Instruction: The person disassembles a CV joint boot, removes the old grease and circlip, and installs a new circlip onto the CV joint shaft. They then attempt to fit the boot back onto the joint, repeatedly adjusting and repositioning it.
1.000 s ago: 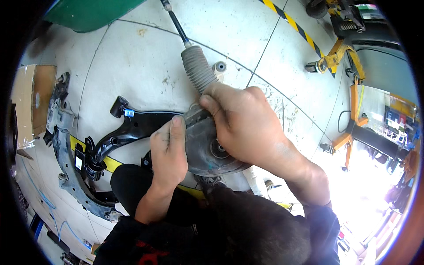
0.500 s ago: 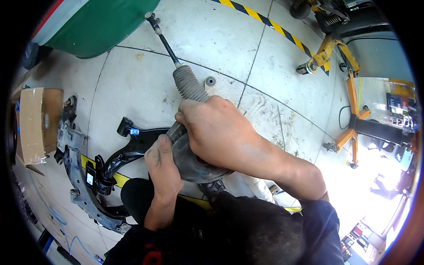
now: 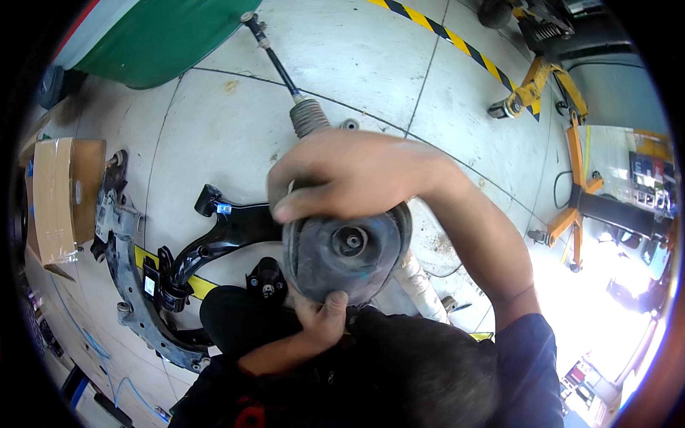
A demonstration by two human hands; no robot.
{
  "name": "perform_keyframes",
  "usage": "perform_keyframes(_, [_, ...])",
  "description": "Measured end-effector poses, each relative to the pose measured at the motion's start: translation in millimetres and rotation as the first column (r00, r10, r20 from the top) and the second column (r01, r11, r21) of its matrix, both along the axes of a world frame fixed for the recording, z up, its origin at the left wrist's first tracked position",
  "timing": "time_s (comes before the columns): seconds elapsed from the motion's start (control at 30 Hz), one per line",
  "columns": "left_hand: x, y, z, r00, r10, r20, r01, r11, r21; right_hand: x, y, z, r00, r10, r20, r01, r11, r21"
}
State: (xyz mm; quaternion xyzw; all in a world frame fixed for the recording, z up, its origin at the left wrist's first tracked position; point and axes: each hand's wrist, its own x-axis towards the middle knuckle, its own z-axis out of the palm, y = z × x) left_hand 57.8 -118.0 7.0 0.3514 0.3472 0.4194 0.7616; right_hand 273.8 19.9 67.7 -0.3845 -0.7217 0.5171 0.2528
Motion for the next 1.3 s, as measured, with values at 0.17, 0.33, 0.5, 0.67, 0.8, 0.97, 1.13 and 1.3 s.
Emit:
perform_keyframes(0.17, [-4, 14, -74, 0.947, -0.178, -0.266, 0.292, 0.823, 0.488, 1, -39, -38, 0.804, -0.382, -0.455, 0.192, 0.892, -0.409])
perform_keyframes(0.33, [30, 23, -103, 0.932, -0.343, 0.118, 0.334, 0.938, 0.089, -14, -92, -38, 0.791, -0.563, -0.241, 0.48, 0.814, -0.326])
perform_keyframes(0.5, [38, 13, -97, 0.814, -0.125, 0.567, 0.379, 0.854, -0.356, -20, -99, -31, 0.541, -0.782, -0.31, 0.545, 0.606, -0.579])
perform_keyframes(0.67, [28, 16, -78, 0.808, -0.088, 0.583, 0.351, 0.866, -0.356, -20, -108, -40, 0.317, -0.826, -0.465, 0.487, 0.563, -0.668])
perform_keyframes(0.8, [30, 28, -61, 0.955, -0.255, 0.154, 0.215, 0.948, 0.235, -17, -117, -33, 0.133, -0.888, -0.441, 0.618, 0.422, -0.664])
perform_keyframes(0.97, [36, 22, -54, 0.993, -0.101, 0.067, 0.075, 0.946, 0.316, -21, -120, -20, 0.165, -0.92, -0.356, 0.613, 0.378, -0.693])
perform_keyframes(1.13, [34, 29, -74, 0.99, -0.143, -0.011, 0.138, 0.929, 0.344, -16, -116, -46, 0.309, -0.816, -0.489, 0.674, 0.55, -0.493])
perform_keyframes(1.3, [31, 52, -60, 0.99, -0.134, -0.055, 0.143, 0.855, 0.498, -21, -101, -29, 0.029, -0.881, -0.472, 0.646, 0.377, -0.664])
